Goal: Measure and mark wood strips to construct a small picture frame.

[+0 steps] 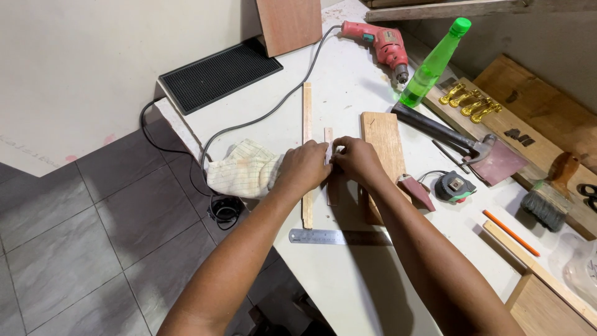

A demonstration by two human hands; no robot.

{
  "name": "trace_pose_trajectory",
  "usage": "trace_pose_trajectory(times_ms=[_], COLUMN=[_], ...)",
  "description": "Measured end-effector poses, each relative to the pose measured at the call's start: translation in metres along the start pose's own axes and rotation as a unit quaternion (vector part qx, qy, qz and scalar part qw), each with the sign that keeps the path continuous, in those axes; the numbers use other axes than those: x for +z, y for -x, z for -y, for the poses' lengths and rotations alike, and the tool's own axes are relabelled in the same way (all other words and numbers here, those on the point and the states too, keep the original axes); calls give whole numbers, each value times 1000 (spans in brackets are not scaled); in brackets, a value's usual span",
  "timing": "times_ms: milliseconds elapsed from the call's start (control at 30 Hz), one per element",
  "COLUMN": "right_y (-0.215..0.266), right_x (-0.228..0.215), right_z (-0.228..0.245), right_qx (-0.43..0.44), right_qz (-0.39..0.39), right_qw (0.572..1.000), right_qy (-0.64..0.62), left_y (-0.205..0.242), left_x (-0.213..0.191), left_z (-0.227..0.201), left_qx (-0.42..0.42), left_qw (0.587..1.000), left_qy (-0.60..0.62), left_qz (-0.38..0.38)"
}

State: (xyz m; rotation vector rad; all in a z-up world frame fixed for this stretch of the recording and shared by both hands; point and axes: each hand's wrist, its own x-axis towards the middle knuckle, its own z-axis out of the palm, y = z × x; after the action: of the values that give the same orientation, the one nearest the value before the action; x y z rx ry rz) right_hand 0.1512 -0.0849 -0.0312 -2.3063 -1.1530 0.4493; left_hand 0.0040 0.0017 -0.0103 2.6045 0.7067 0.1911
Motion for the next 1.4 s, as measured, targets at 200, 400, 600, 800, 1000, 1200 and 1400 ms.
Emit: trace_pose_trajectory(times_ms=[200,400,600,800,1000,1200,1400], right_y=[12,57,121,172,183,169,131], right_x=[-7,-36,-59,-64,-47,-25,12], right_z=[-6,-7,-23,-20,3,39,49], right_qx=[-36,-57,-57,-74,-161,-208,-210], right_qz=[-10,-41,-47,-84,-132,-142,-65], right_qw=[998,997,995,993,976,964,971], right_qy=[-50,-33,-64,-30,57,89,90], left_y=[9,28,61,97,124,125,106], left_x=[4,5,15,25,17,-6,-1], left_z=[-7,-33,-71,-93,-83,-56,-24], left_qx=[19,51,84,90,34,-18,-82], left_qw=[999,997,995,993,994,987,991], left_qy=[21,33,44,48,51,-17,-74], left_qz=[-35,-49,-38,-63,-87,-157,-72])
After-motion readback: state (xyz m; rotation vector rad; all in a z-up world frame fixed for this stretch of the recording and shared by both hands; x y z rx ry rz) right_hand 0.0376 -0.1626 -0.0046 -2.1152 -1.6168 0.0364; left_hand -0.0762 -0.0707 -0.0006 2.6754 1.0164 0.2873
